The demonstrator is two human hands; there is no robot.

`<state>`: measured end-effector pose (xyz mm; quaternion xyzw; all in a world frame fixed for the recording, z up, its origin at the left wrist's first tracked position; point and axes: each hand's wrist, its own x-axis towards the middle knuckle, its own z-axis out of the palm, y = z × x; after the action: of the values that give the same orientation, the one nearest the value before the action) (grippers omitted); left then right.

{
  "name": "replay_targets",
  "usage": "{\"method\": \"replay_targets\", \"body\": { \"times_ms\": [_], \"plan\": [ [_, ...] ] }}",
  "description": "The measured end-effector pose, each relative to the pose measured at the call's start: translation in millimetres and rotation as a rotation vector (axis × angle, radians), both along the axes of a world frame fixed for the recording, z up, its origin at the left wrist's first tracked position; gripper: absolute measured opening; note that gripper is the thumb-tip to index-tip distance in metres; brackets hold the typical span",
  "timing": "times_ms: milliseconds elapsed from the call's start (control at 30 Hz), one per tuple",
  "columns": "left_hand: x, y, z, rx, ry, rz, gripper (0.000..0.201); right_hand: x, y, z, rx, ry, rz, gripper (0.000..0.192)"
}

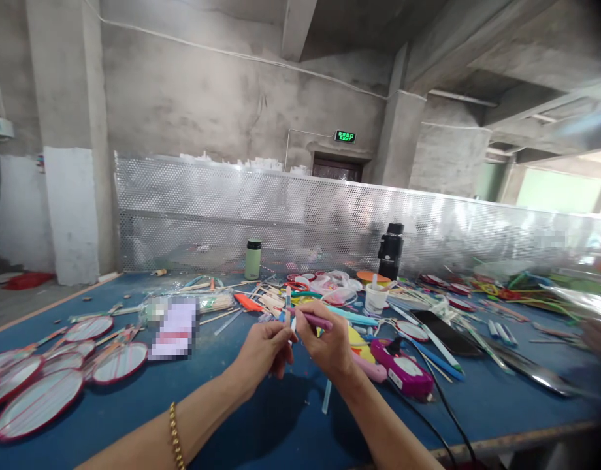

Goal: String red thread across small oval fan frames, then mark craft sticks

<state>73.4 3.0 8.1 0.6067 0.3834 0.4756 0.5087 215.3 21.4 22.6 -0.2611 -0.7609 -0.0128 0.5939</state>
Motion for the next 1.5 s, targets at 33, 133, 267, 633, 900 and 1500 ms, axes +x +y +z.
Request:
{"method": "replay_targets", "body": {
  "times_ms": [33, 133, 267, 633, 900, 1500],
  "plan": [
    [0.0, 0.1, -0.1, -0.002, -0.003, 0.000, 0.041, 0.2, -0.1, -0.1, 0.000, 0.003, -0.003, 0.013],
    [-0.4, 0.0, -0.5, -0.005, -0.017, -0.003, 0.042, 1.1, -0.1, 0.4, 0.001, 0.003, -0.013, 0.012],
    [-0.9, -0.9, -1.2, -0.003, -0.032, 0.001, 0.041, 2.1, 1.1, 0.8, 0.003, 0.005, -0.036, 0.015],
    [-1.2, 1.3, -1.4, -0.013, -0.015, -0.003, 0.042, 1.9, 2.5, 1.0, 0.013, 0.001, -0.049, 0.015],
    [-1.3, 1.0, -2.1, -0.017, -0.026, -0.005, 0.042, 2.5, 2.2, 0.6, 0.018, 0.001, -0.049, 0.014],
    [-0.4, -0.2, -0.7, 0.001, -0.038, -0.013, 0.044, 1.1, -0.4, 2.8, 0.002, -0.006, 0.016, 0.014]
  ]
}}
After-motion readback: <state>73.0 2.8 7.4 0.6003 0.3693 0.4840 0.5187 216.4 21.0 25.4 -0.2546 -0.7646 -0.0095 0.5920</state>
